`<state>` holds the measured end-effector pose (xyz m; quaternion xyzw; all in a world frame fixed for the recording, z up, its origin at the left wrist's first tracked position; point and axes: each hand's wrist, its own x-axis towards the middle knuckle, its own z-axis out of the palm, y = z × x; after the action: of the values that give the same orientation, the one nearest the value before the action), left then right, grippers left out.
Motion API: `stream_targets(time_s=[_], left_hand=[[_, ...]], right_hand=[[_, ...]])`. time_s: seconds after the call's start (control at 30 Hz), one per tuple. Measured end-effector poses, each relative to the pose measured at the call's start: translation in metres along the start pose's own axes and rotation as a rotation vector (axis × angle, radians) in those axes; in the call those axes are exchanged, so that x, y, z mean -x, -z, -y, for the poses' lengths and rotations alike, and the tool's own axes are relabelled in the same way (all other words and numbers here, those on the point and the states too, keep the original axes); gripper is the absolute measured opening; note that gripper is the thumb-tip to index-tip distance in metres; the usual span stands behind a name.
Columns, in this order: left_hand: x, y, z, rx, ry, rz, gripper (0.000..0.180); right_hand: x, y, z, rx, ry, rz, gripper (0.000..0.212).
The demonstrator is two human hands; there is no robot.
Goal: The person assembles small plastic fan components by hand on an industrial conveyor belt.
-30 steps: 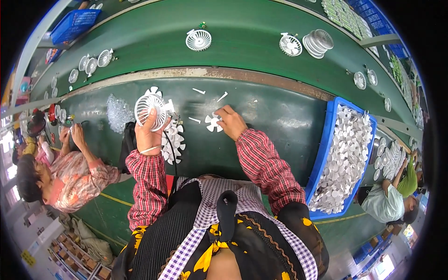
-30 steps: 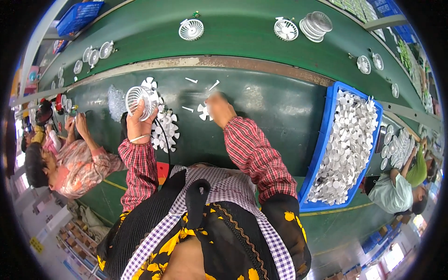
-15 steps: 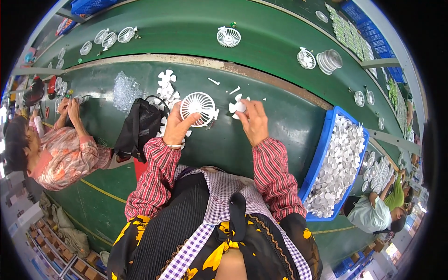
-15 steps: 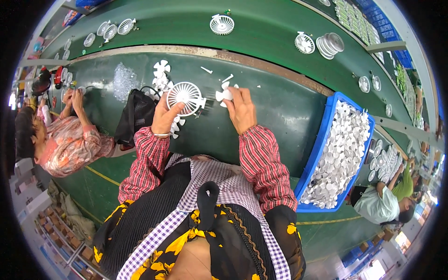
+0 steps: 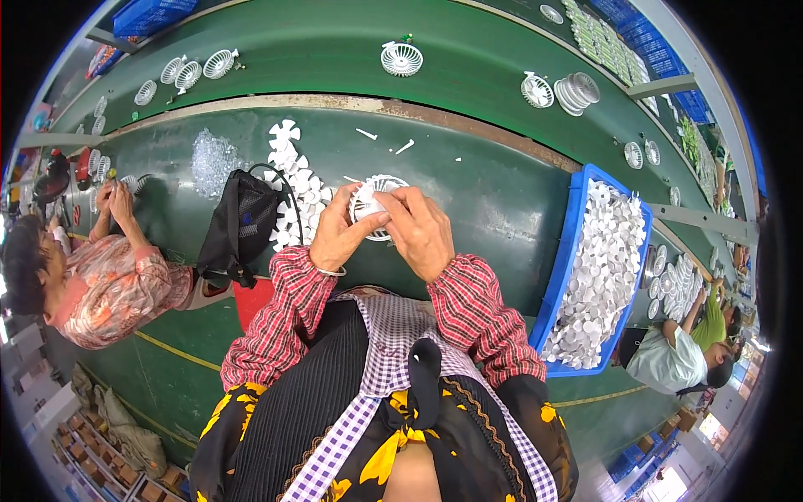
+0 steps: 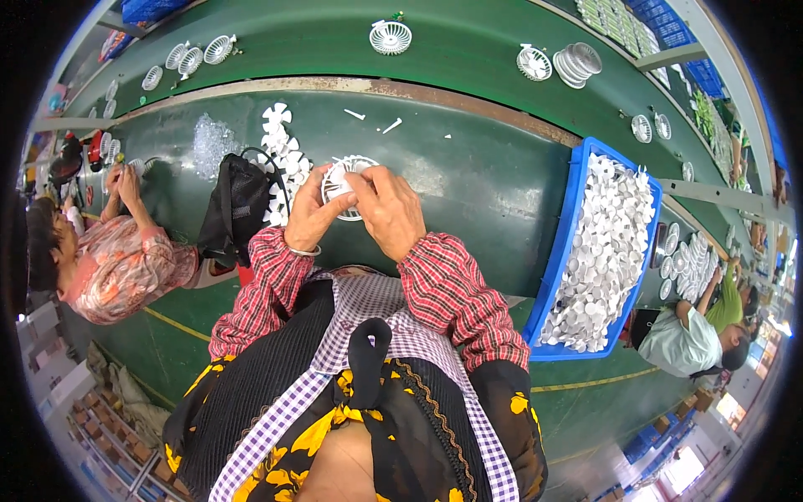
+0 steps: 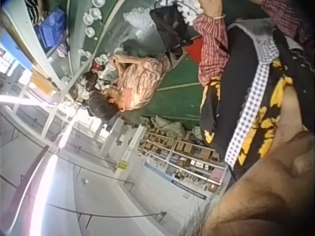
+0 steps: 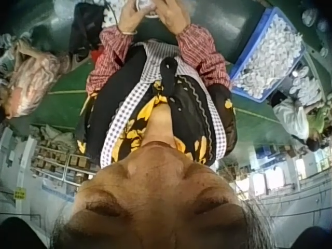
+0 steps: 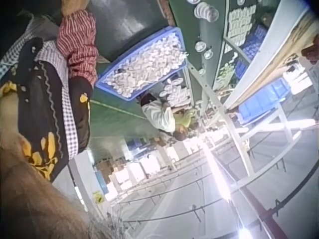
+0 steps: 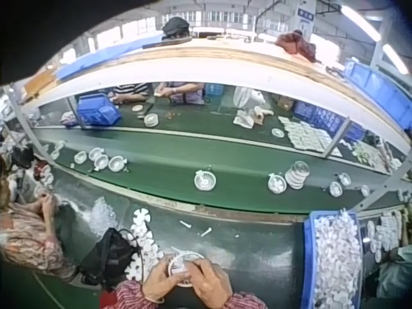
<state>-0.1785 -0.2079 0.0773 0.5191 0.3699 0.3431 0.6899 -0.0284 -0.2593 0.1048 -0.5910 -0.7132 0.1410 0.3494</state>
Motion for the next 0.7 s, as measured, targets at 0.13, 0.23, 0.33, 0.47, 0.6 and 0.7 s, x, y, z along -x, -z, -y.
stream_targets(time_s=[0.13,0.23,0.33,0.47,0.6,0.7], left_hand=[[-0.001,-0.006,-0.001,-0.175,-0.012,-0.128,0.038],[0.000,-0.008,-0.006,-0.200,0.024,-0.153,0.038],[0.001,-0.008,-0.005,-0.231,0.038,-0.148,0.040],[0.002,-0.007,-0.002,-0.153,0.046,-0.051,0.041],[-0.003,-0.011,-0.001,-0.161,0.087,-0.038,0.042],[-0.010,-0.022,-0.008,-0.264,0.078,-0.075,0.039]], right_hand=[[0.004,-0.003,0.000,-0.011,-0.001,-0.021,0.037],[0.005,0.004,0.004,-0.111,-0.077,-0.054,0.045],[0.004,0.013,0.000,-0.250,-0.202,-0.165,0.060],[0.011,-0.005,-0.029,-0.590,-0.407,0.037,0.060],[0.013,-0.012,-0.039,-0.828,-0.552,0.080,0.053],[0.013,-0.016,-0.045,-0.989,-0.630,0.024,0.048]])
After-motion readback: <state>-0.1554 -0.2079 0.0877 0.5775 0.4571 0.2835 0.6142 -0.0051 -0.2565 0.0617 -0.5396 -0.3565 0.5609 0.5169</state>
